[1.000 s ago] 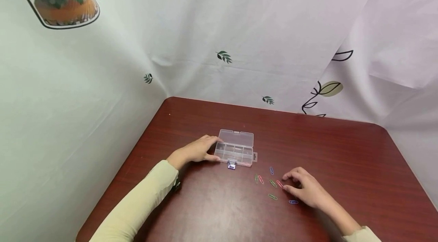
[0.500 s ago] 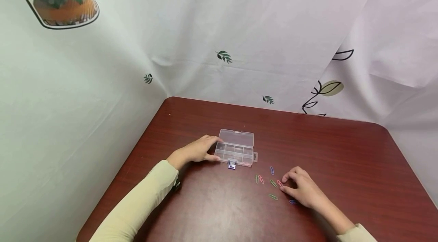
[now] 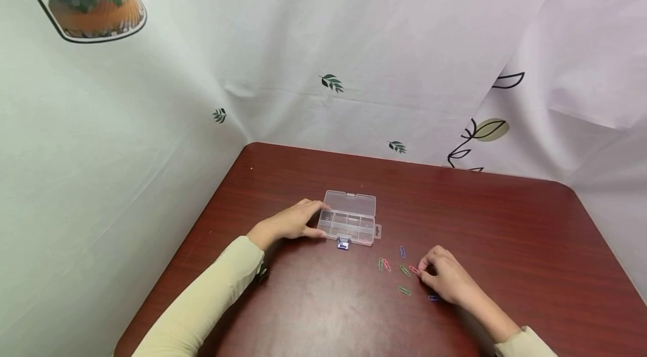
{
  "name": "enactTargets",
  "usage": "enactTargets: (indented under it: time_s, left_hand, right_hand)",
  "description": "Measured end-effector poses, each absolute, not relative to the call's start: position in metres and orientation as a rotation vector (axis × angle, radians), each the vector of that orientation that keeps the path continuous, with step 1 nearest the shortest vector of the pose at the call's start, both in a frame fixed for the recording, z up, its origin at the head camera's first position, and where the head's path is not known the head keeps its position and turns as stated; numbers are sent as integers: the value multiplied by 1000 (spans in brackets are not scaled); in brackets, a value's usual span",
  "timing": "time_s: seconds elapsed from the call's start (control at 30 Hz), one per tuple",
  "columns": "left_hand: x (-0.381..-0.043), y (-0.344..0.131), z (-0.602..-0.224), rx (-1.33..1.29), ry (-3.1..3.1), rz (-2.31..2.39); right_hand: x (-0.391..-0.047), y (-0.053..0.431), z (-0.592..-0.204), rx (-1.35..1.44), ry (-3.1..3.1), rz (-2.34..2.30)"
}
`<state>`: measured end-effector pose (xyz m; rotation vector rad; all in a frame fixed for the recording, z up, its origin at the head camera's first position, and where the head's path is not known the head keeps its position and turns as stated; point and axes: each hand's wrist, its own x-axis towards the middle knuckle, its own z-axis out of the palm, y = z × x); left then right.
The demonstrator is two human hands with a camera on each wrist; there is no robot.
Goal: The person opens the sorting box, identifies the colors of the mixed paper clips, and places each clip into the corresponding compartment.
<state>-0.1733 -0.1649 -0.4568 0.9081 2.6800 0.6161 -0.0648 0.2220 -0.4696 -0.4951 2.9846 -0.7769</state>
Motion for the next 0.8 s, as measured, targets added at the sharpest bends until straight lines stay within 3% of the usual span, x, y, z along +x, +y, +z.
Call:
enactTargets:
  time_s: [0.8]
  left_hand:
    - [-174, -166, -459, 895, 2689, 602]
  right_hand:
    - [-75, 223, -455, -565, 3005, -829]
